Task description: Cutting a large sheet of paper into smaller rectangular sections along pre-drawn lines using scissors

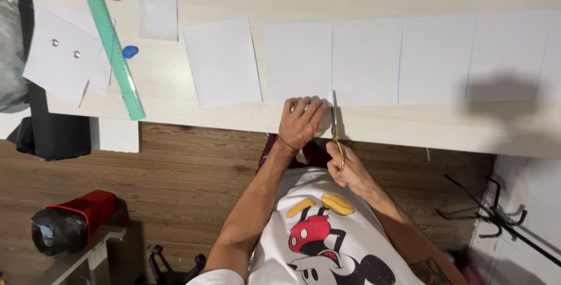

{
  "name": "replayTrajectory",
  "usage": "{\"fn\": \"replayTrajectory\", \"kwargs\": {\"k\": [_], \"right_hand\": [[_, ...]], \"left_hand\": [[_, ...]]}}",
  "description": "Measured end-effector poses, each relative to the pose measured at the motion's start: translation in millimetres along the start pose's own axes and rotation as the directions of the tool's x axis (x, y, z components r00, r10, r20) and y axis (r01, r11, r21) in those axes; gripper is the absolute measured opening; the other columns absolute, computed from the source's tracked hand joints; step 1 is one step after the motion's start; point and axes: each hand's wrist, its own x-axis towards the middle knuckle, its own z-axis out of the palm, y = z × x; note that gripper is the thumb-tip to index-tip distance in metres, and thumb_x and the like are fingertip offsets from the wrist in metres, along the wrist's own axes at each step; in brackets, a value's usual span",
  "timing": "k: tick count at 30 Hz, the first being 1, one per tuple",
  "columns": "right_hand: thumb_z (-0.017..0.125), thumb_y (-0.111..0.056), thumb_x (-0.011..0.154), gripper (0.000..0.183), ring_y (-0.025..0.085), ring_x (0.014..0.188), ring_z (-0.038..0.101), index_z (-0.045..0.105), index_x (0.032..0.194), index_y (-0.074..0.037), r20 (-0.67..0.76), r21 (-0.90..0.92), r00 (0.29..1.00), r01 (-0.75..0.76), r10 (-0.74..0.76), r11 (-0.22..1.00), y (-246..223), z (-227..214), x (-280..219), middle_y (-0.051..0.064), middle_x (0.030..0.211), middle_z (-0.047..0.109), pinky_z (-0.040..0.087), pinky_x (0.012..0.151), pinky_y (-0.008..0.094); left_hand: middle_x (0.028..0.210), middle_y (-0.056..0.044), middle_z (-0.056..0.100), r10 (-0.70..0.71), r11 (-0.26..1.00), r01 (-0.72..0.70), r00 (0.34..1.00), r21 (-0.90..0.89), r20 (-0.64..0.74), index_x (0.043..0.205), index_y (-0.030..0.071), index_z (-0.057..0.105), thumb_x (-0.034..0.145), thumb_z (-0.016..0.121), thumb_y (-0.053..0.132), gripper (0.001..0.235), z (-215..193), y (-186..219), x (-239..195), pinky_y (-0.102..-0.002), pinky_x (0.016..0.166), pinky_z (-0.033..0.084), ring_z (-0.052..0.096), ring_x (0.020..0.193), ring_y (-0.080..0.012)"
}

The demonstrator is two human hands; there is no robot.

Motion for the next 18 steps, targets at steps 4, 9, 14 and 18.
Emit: {"fn": "replayTrajectory", "kwargs": {"k": [4, 9, 14, 18], "right_hand": [[0.042, -0.058, 0.128, 0.068, 0.006, 0.035, 0.028, 0.052, 0.142, 0.007, -0.011, 0.017, 1.0, -0.002, 0.003, 1.0, 5, -6, 9, -0.001, 0.051, 0.035, 0.027, 0.028, 0.021], [0.045, -0.053, 0.129, 0.059, 0.006, 0.033, 0.027, 0.056, 0.133, 0.004, -0.005, 0.01, 1.0, 0.021, -0.021, 1.0, 12, -7, 13, 0.0, 0.05, 0.035, 0.028, 0.026, 0.022], [0.044, -0.055, 0.129, 0.057, 0.008, 0.034, 0.027, 0.055, 0.129, 0.002, -0.001, 0.06, 1.0, 0.018, -0.018, 0.998, 9, -11, 18, 0.001, 0.049, 0.034, 0.027, 0.026, 0.021], [0.045, -0.057, 0.129, 0.066, 0.006, 0.037, 0.026, 0.054, 0.137, 0.008, -0.005, 0.025, 1.0, 0.015, -0.015, 1.0, 7, -11, 22, 0.0, 0.05, 0.034, 0.026, 0.027, 0.021]], "left_hand": [[0.113, -0.01, 0.073, 0.009, 1.0, -0.009, 1.0, 0.018, -0.005, 0.116, 0.01, 0.082, 0.122, 0.055, 0.01, 0.027, 7, -1, -7, -0.046, 0.089, 0.055, 0.072, 0.106, -0.0323], [0.114, -0.01, 0.074, -0.002, 1.0, 0.002, 1.0, 0.004, 0.002, 0.119, 0.01, 0.082, 0.122, 0.052, 0.011, 0.03, 2, 2, -8, -0.047, 0.09, 0.054, 0.072, 0.107, -0.0322], [0.114, -0.009, 0.074, 0.005, 1.0, -0.005, 1.0, 0.015, -0.012, 0.118, 0.011, 0.082, 0.122, 0.053, 0.011, 0.03, 2, 4, -7, -0.046, 0.088, 0.054, 0.071, 0.106, -0.0315], [0.114, -0.009, 0.074, 0.018, 1.0, -0.018, 1.0, 0.017, -0.012, 0.116, 0.01, 0.082, 0.121, 0.057, 0.012, 0.026, 3, 1, -6, -0.047, 0.088, 0.054, 0.072, 0.106, -0.0315]]}}
